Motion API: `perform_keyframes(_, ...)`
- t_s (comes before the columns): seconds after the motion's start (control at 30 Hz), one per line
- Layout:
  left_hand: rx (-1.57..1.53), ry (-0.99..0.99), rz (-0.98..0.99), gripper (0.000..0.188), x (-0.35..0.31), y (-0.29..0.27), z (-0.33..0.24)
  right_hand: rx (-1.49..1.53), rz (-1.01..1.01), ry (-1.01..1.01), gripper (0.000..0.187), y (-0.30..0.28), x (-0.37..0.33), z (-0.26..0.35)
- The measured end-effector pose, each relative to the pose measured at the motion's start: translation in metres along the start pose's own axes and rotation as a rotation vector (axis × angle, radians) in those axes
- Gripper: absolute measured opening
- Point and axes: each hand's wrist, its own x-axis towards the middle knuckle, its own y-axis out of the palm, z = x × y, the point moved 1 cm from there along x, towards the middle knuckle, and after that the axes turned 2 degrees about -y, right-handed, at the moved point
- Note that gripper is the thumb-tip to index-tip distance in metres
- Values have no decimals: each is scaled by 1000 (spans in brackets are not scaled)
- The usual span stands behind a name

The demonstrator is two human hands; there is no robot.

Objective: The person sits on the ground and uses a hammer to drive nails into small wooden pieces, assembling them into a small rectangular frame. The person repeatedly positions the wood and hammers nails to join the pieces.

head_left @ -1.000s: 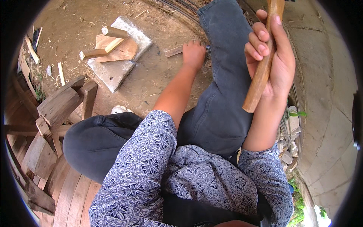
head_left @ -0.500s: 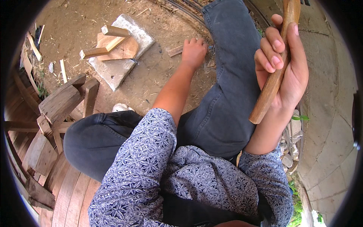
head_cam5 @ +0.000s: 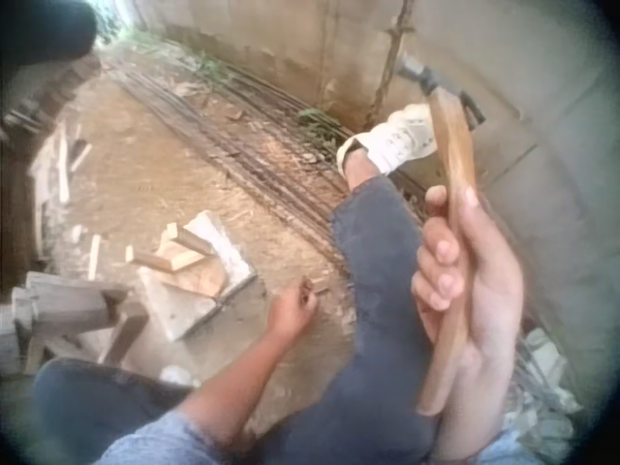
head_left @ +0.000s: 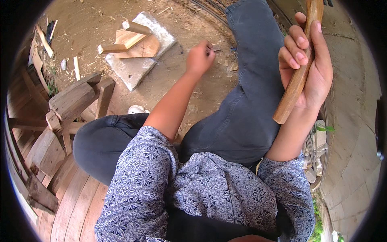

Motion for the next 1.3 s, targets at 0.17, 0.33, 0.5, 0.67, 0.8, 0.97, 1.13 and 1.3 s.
perform_keyframes(0.17, 116, 203, -194, 20, 1, -35, 51, -5, 20, 60, 34, 2, 5, -4)
perform_keyframes(0.33, 564, 323, -104, 19, -11, -43, 45, -45, -53, 28, 35, 5, 6, -12)
perform_keyframes(0.5, 798, 274, -14, 26, -15, -46, 52, -100, -10, 32, 35, 6, 9, -20)
perform_keyframes(0.67, 557, 369, 130, 29, -17, -88, 11, -428, -117, 24, 35, 15, 11, -36)
perform_keyframes(0.8, 564, 513, 134, 31, -12, -168, -37, -912, 2, -21, 41, 19, 22, -61)
perform_keyframes(0.97, 574, 705, 36, 33, -25, -287, -64, -1240, 313, -305, 50, 34, 43, -94)
perform_keyframes(1.13, 472, 424, -146, 37, -38, -363, -36, -1141, 564, -305, 46, 75, 91, -143)
perform_keyframes(1.3, 258, 257, -289, 37, -20, -367, 29, -1169, 561, -290, 37, 120, 114, -180)
